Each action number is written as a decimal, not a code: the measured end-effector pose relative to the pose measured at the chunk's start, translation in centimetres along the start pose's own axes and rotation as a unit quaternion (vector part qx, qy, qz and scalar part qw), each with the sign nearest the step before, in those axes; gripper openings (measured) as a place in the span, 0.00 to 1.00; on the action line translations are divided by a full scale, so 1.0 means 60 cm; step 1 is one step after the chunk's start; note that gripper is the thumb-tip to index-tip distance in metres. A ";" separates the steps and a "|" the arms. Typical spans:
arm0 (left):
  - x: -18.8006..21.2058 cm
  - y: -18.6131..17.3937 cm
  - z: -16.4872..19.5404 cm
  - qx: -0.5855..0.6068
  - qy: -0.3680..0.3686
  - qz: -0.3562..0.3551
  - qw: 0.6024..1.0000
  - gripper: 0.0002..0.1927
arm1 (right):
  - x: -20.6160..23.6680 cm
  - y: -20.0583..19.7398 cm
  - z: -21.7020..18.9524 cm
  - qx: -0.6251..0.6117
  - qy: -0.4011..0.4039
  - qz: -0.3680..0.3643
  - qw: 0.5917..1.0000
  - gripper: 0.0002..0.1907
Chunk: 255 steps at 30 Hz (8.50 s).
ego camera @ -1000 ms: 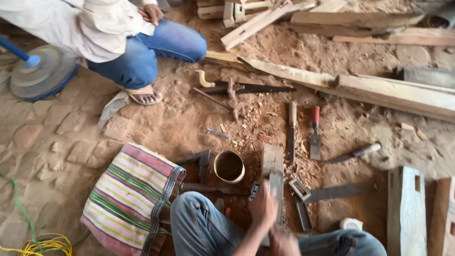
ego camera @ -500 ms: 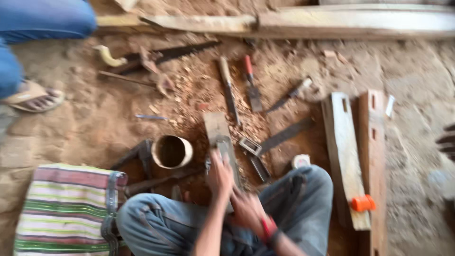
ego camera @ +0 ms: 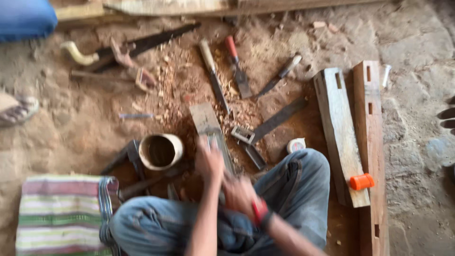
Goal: The person sits on the ground and repeatedly rubs a small metal tool against a flat sharpening stone, occasionally dipping the tool into a small container of liquid. The person periodically lifts the tool to inspect the edge before resuming sharpening.
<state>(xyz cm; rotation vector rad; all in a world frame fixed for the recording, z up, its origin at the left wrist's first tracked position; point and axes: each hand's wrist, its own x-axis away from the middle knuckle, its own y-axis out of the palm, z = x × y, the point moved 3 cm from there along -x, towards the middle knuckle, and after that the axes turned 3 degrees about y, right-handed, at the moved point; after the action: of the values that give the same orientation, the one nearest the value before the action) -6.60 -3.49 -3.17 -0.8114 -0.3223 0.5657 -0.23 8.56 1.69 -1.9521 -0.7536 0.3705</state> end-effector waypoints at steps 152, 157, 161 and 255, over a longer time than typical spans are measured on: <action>0.109 -0.049 -0.011 -0.022 0.042 0.023 0.999 0.16 | 0.091 -0.034 -0.041 -0.128 0.018 -0.017 0.992 0.50; -0.028 -0.019 0.016 -0.049 0.014 0.054 0.997 0.17 | -0.025 -0.029 0.004 -0.062 0.007 -0.011 0.998 0.45; -0.031 -0.024 0.026 -0.042 0.027 0.045 0.998 0.16 | -0.024 -0.042 0.004 -0.058 0.005 -0.004 0.998 0.46; -0.165 -0.251 -0.037 -0.215 0.012 -0.230 0.949 0.15 | 0.022 -0.113 0.198 -0.709 0.231 0.138 0.652 0.28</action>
<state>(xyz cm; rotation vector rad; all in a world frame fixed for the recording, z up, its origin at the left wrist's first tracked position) -8.29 -18.96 6.20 -1.1187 -0.6071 0.0405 -8.10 19.82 2.01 -3.4245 -0.3157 -0.8637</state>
